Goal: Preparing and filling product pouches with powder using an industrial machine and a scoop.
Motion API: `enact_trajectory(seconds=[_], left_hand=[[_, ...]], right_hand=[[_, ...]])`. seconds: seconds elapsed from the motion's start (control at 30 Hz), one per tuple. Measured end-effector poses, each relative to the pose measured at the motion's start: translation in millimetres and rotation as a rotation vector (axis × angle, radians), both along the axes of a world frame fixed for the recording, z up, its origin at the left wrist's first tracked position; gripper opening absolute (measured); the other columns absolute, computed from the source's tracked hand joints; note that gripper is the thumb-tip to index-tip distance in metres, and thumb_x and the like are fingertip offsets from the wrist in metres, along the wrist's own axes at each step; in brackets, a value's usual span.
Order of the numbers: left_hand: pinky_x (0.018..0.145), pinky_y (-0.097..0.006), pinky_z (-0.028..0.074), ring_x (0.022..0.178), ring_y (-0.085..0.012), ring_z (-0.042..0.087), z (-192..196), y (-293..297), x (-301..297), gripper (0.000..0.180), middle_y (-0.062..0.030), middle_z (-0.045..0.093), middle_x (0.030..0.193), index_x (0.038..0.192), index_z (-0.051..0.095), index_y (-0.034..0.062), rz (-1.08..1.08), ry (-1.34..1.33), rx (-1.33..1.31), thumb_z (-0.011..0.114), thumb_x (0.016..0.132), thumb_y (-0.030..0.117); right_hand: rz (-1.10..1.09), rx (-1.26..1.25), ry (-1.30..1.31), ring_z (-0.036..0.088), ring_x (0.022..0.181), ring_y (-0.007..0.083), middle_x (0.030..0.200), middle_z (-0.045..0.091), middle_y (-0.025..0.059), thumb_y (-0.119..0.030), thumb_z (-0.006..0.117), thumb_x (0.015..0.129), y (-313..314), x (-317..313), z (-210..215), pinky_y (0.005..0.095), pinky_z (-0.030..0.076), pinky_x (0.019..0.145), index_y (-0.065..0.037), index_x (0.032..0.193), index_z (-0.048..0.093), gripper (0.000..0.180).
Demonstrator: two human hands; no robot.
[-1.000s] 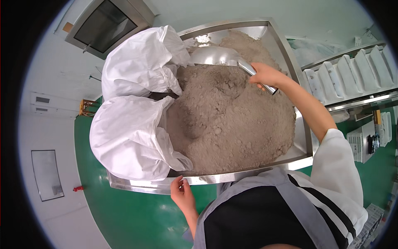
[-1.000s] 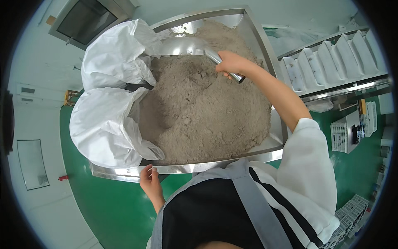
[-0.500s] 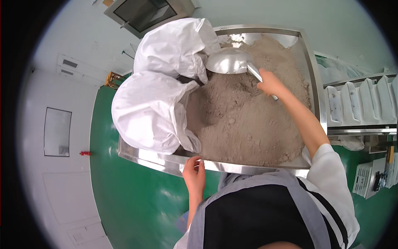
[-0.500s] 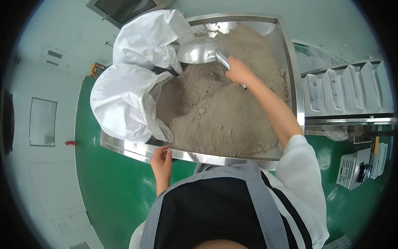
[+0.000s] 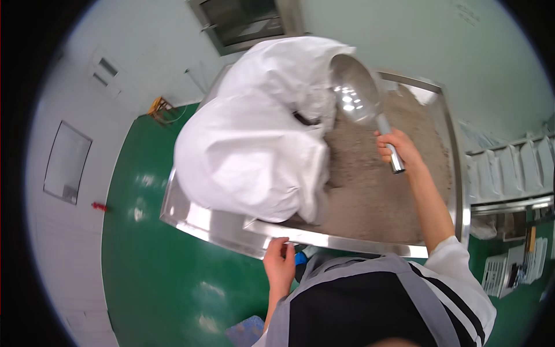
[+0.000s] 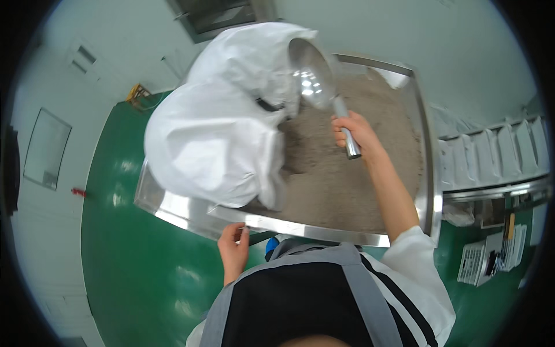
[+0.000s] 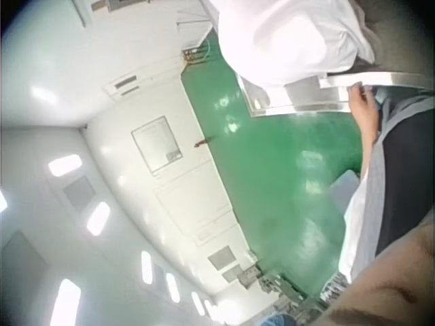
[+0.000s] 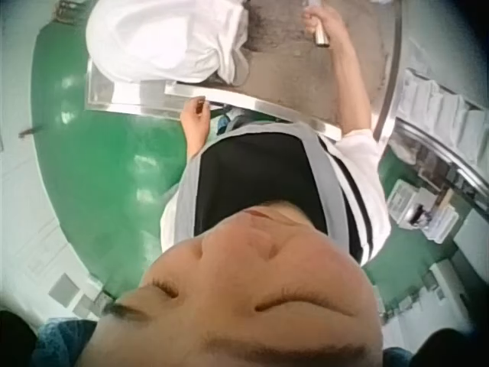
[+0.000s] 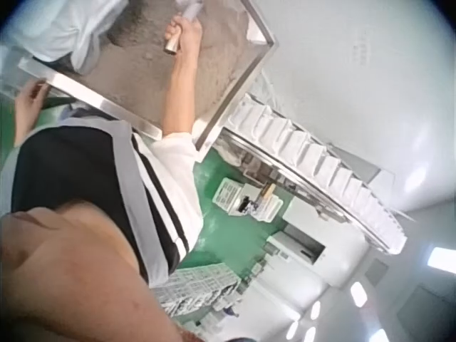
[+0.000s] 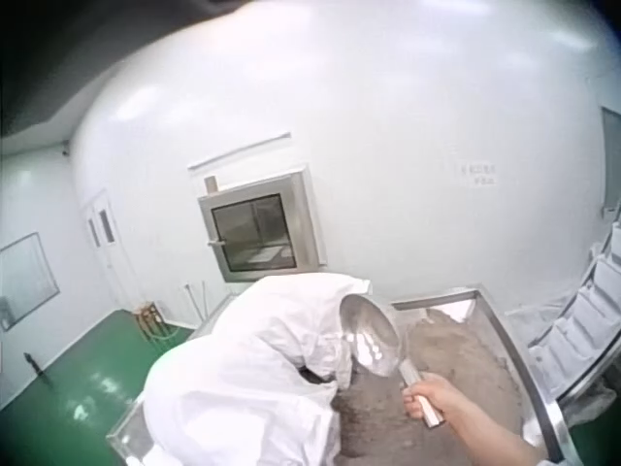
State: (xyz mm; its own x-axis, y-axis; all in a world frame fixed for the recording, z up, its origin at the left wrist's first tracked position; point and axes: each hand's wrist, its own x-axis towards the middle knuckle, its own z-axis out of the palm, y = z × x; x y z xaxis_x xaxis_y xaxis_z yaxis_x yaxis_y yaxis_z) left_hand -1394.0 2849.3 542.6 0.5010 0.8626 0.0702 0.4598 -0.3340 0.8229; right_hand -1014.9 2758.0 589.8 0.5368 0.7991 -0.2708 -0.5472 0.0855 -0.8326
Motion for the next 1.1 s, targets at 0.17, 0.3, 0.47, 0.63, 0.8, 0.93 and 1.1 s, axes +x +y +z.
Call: enact_trajectory(seconds=[0.17, 0.3, 0.47, 0.63, 0.8, 0.93, 1.1], left_hand=[[0.064, -0.034, 0.049, 0.071, -0.0254, 0.063, -7, 77, -80, 0.016, -0.015, 0.061, 0.083, 0.095, 0.061, 0.0002, -0.064, -0.063, -0.08, 0.062, 0.08, 0.006], [0.064, -0.032, 0.049, 0.07, -0.0252, 0.061, -12, 150, -158, 0.014, -0.0149, 0.061, 0.083, 0.094, 0.061, -0.0012, -0.054, -0.036, 0.111, 0.06, 0.081, 0.004], [0.064, -0.03, 0.049, 0.069, -0.0184, 0.058, -40, 209, -293, 0.014, -0.0116, 0.062, 0.082, 0.094, 0.062, -0.0032, 0.26, -0.086, 0.026, 0.06, 0.082, 0.003], [0.061, -0.03, 0.05, 0.066, -0.0162, 0.059, -71, 220, -337, 0.011, -0.0113, 0.062, 0.074, 0.088, 0.061, -0.0065, 0.285, 0.078, -0.039, 0.059, 0.083, 0.003], [0.067, -0.038, 0.049, 0.071, -0.0319, 0.063, -46, 223, -310, 0.021, -0.021, 0.065, 0.08, 0.092, 0.065, -0.0038, 0.158, 0.155, 0.034, 0.062, 0.083, 0.014], [0.067, -0.039, 0.049, 0.072, -0.0327, 0.062, -41, 234, -304, 0.021, -0.0208, 0.065, 0.083, 0.094, 0.065, -0.0032, 0.128, 0.135, -0.001, 0.061, 0.083, 0.015], [0.066, -0.04, 0.048, 0.07, -0.0317, 0.061, -35, 257, -299, 0.019, -0.0189, 0.066, 0.079, 0.088, 0.066, -0.0031, 0.07, 0.22, 0.034, 0.061, 0.084, 0.014]], right_hand=[[-0.307, -0.104, -0.573, 0.048, 0.045, 0.0094, 0.067, 0.047, 0.0025, -0.007, 0.062, 0.08, 104, -130, 68, 0.0245, 0.039, 0.038, -0.002, 0.101, 0.044, 0.029], [-0.327, -0.294, -0.823, 0.049, 0.047, 0.0124, 0.073, 0.052, 0.0073, -0.01, 0.063, 0.079, 184, -138, 101, 0.0302, 0.043, 0.044, 0.003, 0.103, 0.046, 0.032], [-0.345, -0.608, -1.074, 0.059, 0.059, 0.0198, 0.083, 0.057, 0.0159, -0.011, 0.063, 0.076, 222, -96, 103, 0.0349, 0.048, 0.051, 0.004, 0.104, 0.046, 0.036], [-0.622, -1.033, -1.482, 0.06, 0.085, 0.0426, 0.094, 0.06, 0.0265, -0.011, 0.063, 0.072, 203, -46, 54, 0.0496, 0.048, 0.073, 0.001, 0.11, 0.043, 0.044], [-0.19, -1.156, -1.585, 0.061, 0.093, 0.0407, 0.096, 0.061, 0.0283, -0.008, 0.059, 0.072, 218, -23, 20, 0.0482, 0.049, 0.077, 0.002, 0.111, 0.043, 0.043], [-0.502, -1.017, -1.393, 0.06, 0.092, 0.0411, 0.095, 0.061, 0.0274, -0.007, 0.059, 0.073, 220, -49, 25, 0.0482, 0.049, 0.078, 0.001, 0.108, 0.045, 0.039], [-0.242, -1.221, -1.607, 0.062, 0.089, 0.0395, 0.093, 0.063, 0.0234, -0.007, 0.062, 0.072, 197, -36, 36, 0.0469, 0.05, 0.075, 0.0, 0.107, 0.045, 0.039]])
